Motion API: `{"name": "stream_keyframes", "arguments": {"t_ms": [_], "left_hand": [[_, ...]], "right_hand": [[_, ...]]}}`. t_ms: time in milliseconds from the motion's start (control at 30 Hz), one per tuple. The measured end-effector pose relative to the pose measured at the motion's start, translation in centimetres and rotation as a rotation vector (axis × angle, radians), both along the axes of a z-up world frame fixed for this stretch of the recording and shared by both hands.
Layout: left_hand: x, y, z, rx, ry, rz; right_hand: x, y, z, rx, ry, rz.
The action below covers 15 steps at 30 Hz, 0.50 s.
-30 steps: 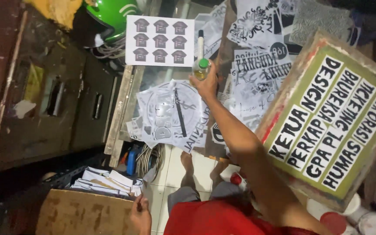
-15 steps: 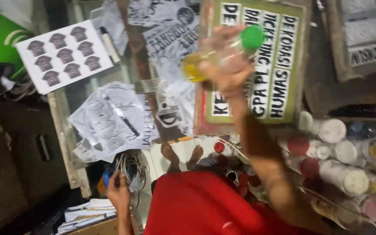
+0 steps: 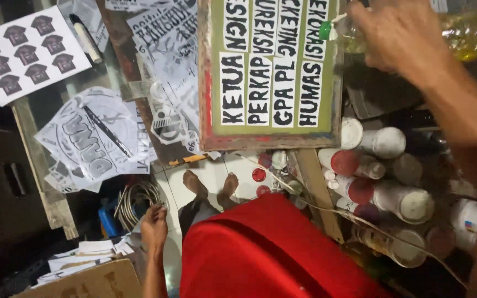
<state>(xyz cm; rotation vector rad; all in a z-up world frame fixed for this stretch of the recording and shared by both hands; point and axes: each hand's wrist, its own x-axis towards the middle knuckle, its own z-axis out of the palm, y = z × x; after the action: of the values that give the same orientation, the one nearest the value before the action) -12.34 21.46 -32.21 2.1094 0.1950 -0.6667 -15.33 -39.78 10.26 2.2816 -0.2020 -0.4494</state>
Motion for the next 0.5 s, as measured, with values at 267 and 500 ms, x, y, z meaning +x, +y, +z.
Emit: {"name": "stream_keyframes", "arguments": {"t_ms": [267, 500], "left_hand": [[-2.8, -0.6, 0.1, -0.079, 0.062, 0.117], [-0.6, 2.4, -1.5, -0.103, 0.114, 0.164]], "right_hand": [[3.5, 2.7, 0.2, 0.17, -0.086, 0.129], [7.2, 5.3, -0.9, -0.167, -0.136, 0.495]]}}
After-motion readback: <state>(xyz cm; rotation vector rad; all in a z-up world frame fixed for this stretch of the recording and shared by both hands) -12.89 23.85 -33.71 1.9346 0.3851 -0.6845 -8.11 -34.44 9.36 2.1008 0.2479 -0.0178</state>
